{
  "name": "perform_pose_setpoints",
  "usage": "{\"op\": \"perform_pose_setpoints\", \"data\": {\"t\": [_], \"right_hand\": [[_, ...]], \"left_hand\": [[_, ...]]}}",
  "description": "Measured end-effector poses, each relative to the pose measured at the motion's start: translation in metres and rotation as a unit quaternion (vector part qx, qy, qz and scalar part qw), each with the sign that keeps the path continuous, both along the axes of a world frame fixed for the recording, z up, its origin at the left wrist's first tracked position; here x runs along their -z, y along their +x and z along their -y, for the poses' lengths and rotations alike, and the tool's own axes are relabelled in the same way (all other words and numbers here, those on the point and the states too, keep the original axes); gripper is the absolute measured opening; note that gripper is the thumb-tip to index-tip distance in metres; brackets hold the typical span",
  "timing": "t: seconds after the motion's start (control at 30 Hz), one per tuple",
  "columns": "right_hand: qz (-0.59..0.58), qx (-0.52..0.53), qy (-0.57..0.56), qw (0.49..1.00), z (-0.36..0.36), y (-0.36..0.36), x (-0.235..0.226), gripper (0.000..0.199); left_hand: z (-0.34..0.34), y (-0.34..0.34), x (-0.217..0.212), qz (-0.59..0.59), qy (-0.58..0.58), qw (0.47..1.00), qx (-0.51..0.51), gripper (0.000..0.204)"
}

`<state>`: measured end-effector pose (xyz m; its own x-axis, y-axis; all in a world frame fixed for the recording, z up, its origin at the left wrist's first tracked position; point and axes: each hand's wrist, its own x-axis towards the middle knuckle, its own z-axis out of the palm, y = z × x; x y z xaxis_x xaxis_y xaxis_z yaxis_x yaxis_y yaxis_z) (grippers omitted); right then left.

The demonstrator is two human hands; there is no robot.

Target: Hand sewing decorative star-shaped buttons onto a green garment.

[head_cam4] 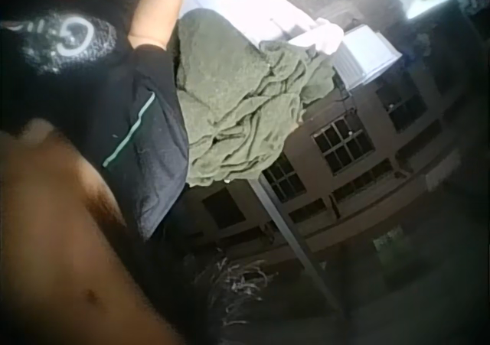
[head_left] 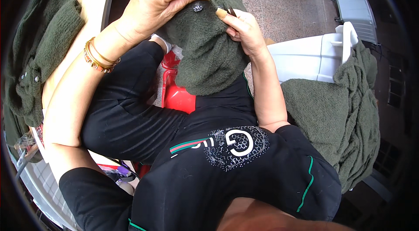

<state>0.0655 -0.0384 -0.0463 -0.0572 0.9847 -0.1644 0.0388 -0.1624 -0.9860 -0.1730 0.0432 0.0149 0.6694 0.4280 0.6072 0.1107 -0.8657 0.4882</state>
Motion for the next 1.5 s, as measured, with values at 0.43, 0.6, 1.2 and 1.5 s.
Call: {"op": "perform_pose_setpoints", "data": {"t": [0.43, 0.6, 1.2, 1.5], "right_hand": [[0.010, 0.063, 0.174, 0.983, 0.002, -0.025, 0.002, 0.018], [0.065, 0.038, 0.288, 0.955, 0.009, -0.027, -0.020, 0.027], [0.235, -0.005, 0.420, 0.877, -0.004, -0.031, -0.019, 0.026], [0.225, 0.000, 0.417, 0.881, -0.004, -0.030, -0.019, 0.025]], "left_hand": [[-0.010, -0.010, 0.011, -0.020, 0.033, 0.999, 0.009, 0.019], [-0.013, -0.008, 0.020, 0.009, -0.095, 0.995, 0.012, 0.018], [-0.017, -0.004, 0.033, 0.047, -0.281, 0.958, 0.031, 0.020], [-0.016, -0.003, 0.028, 0.038, -0.306, 0.950, 0.036, 0.021]]}}
